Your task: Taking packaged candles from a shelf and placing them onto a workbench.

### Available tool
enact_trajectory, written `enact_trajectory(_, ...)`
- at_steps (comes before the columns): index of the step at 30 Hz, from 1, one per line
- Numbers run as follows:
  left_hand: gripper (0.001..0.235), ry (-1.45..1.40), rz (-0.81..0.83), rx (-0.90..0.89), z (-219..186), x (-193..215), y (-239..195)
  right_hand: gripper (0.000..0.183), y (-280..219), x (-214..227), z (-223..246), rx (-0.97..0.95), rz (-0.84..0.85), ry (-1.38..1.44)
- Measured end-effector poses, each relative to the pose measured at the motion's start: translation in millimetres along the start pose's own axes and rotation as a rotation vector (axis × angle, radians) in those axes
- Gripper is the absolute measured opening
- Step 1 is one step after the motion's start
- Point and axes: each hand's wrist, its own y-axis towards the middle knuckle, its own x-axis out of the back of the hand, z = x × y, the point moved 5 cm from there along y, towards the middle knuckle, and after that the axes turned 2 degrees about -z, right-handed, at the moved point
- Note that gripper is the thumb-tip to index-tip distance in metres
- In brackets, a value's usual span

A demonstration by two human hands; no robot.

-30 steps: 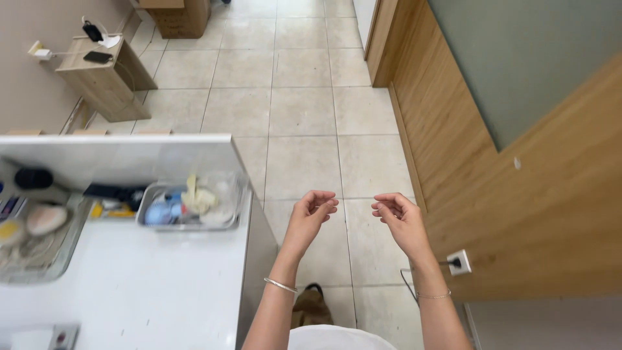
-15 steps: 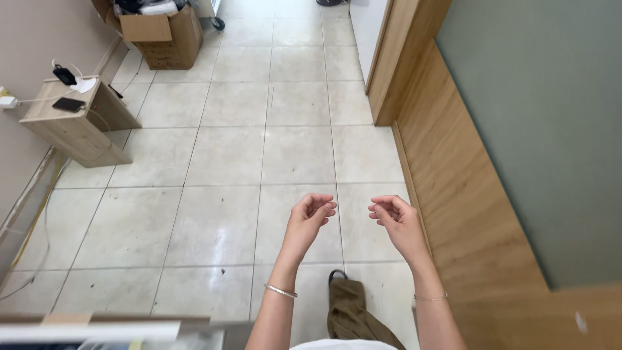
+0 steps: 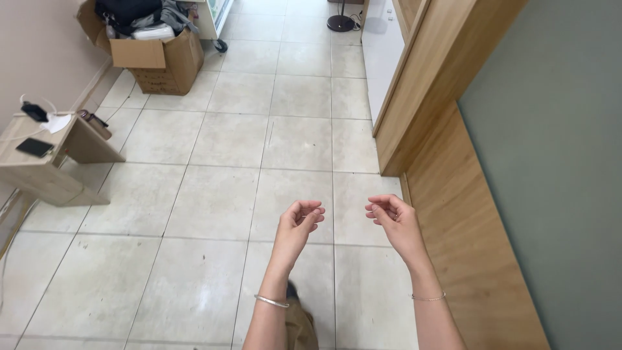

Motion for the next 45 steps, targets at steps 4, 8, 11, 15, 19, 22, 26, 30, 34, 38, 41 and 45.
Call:
enact_trajectory(4, 0.022, 0.005, 0.018, -0.011, -18.9, -0.6, 114.4, 0.019, 105.9, -12.7, -6.9, 0.002, -0.017, 0.013)
enact_trajectory(8, 0.021, -0.007, 0.081, -0.053, -46.7, -2.8, 238.1, 0.020, 211.5, -30.3, 17.3, 0.014, -0.063, 0.010)
enact_trajectory(11, 0.022, 0.004, 0.121, -0.084, -76.9, -11.5, 317.3, 0.021, 292.9, -31.2, 22.4, 0.033, -0.091, 0.023)
enact_trajectory(15, 0.022, 0.040, 0.184, -0.101, -110.3, -29.5, 418.3, 0.021, 385.1, -29.1, 29.9, 0.049, -0.144, 0.054)
enact_trajectory(19, 0.023, 0.068, 0.248, -0.078, -121.3, -60.0, 512.1, 0.021, 478.8, -17.5, 24.0, 0.026, -0.185, 0.060)
enact_trajectory(22, 0.024, 0.067, 0.278, -0.071, -122.1, -88.4, 586.9, 0.021, 552.3, -2.2, 18.3, 0.015, -0.198, 0.069)
enact_trajectory(26, 0.023, 0.040, 0.282, -0.073, -135.2, -131.4, 690.6, 0.021, 665.5, 26.8, 31.4, 0.036, -0.195, 0.034)
enact_trajectory(30, 0.024, 0.004, 0.277, -0.089, -152.1, -169.9, 790.5, 0.021, 776.0, 55.1, 44.3, 0.070, -0.172, 0.027)
enact_trajectory(34, 0.023, 0.004, 0.254, -0.039, -172.4, -194.4, 869.1, 0.021, 862.0, 70.1, 46.5, 0.073, -0.177, 0.043)
enact_trajectory(38, 0.023, 0.012, 0.265, -0.033, -182.3, -208.9, 955.9, 0.021, 945.6, 73.5, 47.3, 0.063, -0.188, 0.064)
enact_trajectory(41, 0.023, 0.013, 0.300, -0.043, -197.2, -217.1, 1028.5, 0.021, 1008.8, 70.3, 50.1, 0.047, -0.227, 0.068)
enact_trajectory(45, 0.023, -0.032, 0.372, -0.070, -227.7, -229.4, 1133.2, 0.020, 1098.6, 72.3, 60.1, 0.060, -0.296, 0.065)
